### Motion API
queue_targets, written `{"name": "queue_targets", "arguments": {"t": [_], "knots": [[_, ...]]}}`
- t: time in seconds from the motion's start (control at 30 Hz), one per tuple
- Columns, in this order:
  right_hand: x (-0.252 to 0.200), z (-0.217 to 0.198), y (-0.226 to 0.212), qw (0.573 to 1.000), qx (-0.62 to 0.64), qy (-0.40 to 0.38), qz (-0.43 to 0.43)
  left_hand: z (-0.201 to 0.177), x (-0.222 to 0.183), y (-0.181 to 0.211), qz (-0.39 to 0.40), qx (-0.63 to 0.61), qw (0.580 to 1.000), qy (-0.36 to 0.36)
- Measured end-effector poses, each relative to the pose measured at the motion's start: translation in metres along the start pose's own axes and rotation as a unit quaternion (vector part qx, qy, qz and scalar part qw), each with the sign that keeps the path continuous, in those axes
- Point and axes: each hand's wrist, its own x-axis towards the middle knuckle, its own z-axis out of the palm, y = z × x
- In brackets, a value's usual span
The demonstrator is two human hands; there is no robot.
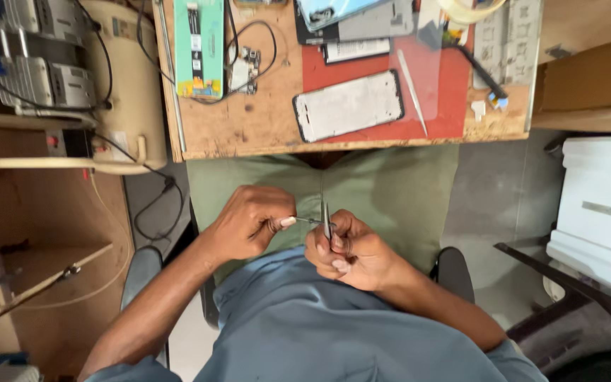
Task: The person manipulates the internal components of a mobile phone by hand and using a screwdriver, peeling back a protective film and handling a green circuit board or screen assembly.
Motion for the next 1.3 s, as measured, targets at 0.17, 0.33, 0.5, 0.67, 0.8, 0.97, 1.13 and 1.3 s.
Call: {"name": "queue_targets", "arguments": {"t": [0.17,0.33,0.5,0.67,0.8,0.97,1.13,1.3], "knots": [[-0.005,0.002,-0.001,0.995,0.063,0.039,0.064,-0.002,0.001,0.002,0.013,0.021,1.0,-0.01],[0.003,-0.003,-0.002,0.997,0.007,0.027,0.069,-0.004,0.009,0.014,0.001,0.025,0.999,-0.035],[0.001,-0.007,0.008,0.996,0.032,-0.018,0.086,0.001,0.018,0.016,0.058,0.018,0.996,-0.058],[-0.004,-0.015,0.02,0.994,0.05,-0.046,0.081,0.011,0.02,0.002,0.17,0.021,0.985,-0.038],[-0.009,-0.01,0.027,0.996,0.049,-0.051,0.055,0.011,0.019,-0.006,0.198,0.074,0.977,-0.015],[-0.012,-0.001,0.027,0.996,0.064,-0.025,0.059,0.011,0.018,-0.006,0.202,0.092,0.975,-0.01],[-0.019,0.003,0.033,0.997,0.059,-0.037,0.033,0.011,0.012,-0.003,0.177,0.092,0.98,-0.01],[-0.064,-0.005,0.007,0.983,0.142,0.047,-0.105,-0.022,-0.011,-0.028,-0.012,0.122,0.992,0.023]]}}
